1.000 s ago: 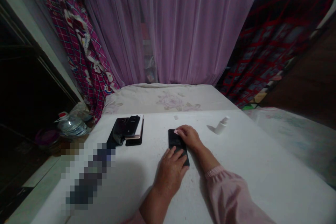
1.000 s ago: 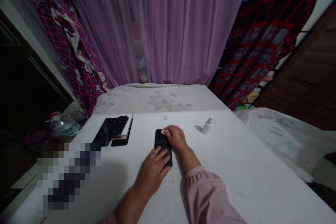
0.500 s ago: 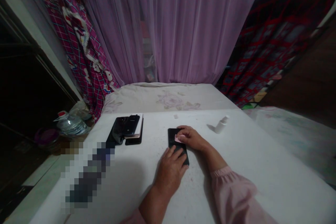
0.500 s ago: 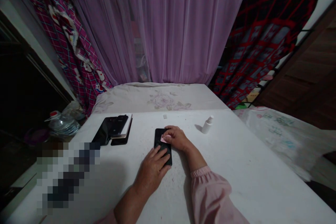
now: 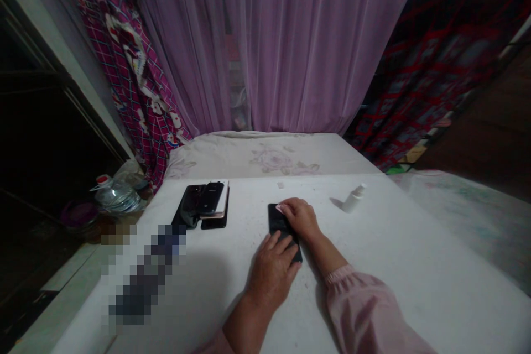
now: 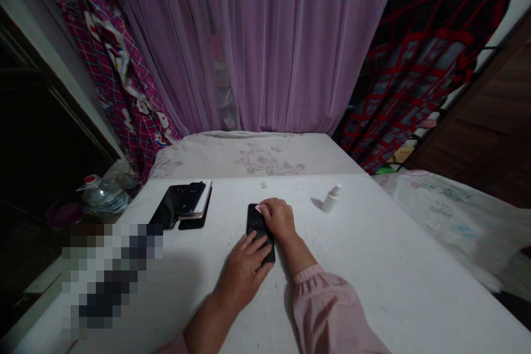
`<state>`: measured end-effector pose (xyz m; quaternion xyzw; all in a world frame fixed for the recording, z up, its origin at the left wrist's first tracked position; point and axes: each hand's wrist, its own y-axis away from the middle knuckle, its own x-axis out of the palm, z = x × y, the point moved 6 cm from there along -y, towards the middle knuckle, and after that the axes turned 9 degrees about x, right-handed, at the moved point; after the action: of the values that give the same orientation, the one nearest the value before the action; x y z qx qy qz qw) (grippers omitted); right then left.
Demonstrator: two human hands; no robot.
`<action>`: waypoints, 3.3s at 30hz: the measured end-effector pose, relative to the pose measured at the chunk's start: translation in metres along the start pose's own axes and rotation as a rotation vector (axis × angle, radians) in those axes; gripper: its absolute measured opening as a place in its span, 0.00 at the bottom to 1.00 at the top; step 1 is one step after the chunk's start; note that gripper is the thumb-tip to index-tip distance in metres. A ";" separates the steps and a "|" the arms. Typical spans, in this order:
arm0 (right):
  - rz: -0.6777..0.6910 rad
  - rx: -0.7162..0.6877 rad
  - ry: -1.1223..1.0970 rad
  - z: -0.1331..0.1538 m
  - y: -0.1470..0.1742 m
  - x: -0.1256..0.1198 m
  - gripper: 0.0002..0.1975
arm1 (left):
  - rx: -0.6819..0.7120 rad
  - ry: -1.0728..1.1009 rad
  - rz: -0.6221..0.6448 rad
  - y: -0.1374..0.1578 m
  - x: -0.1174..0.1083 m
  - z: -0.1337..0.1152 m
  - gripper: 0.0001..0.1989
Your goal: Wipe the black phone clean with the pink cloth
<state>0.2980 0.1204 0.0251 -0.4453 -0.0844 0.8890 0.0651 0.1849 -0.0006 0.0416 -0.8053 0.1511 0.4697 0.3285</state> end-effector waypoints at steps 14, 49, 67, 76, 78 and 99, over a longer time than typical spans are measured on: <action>0.147 -0.117 -0.221 0.002 0.003 -0.005 0.08 | -0.005 -0.014 0.006 0.001 0.001 0.001 0.17; 0.255 -0.193 -0.231 0.008 0.004 -0.001 0.07 | 0.036 0.028 -0.040 0.001 0.003 0.000 0.17; -0.179 0.008 0.048 -0.009 0.087 -0.024 0.28 | -0.187 -0.008 -0.361 -0.017 -0.020 0.065 0.16; -0.163 -0.092 0.191 0.002 0.104 -0.011 0.44 | -0.022 0.029 -0.052 -0.063 -0.009 0.068 0.14; -0.156 -0.079 0.178 0.001 0.104 -0.014 0.43 | -0.012 0.019 -0.059 -0.064 -0.009 0.065 0.09; -0.173 -0.024 0.171 -0.004 0.094 -0.025 0.30 | -0.027 -0.087 -0.098 -0.051 -0.013 0.039 0.09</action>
<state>0.3126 0.0243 0.0230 -0.5112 -0.1271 0.8379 0.1431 0.1808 0.0621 0.0586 -0.7951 0.0909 0.4896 0.3463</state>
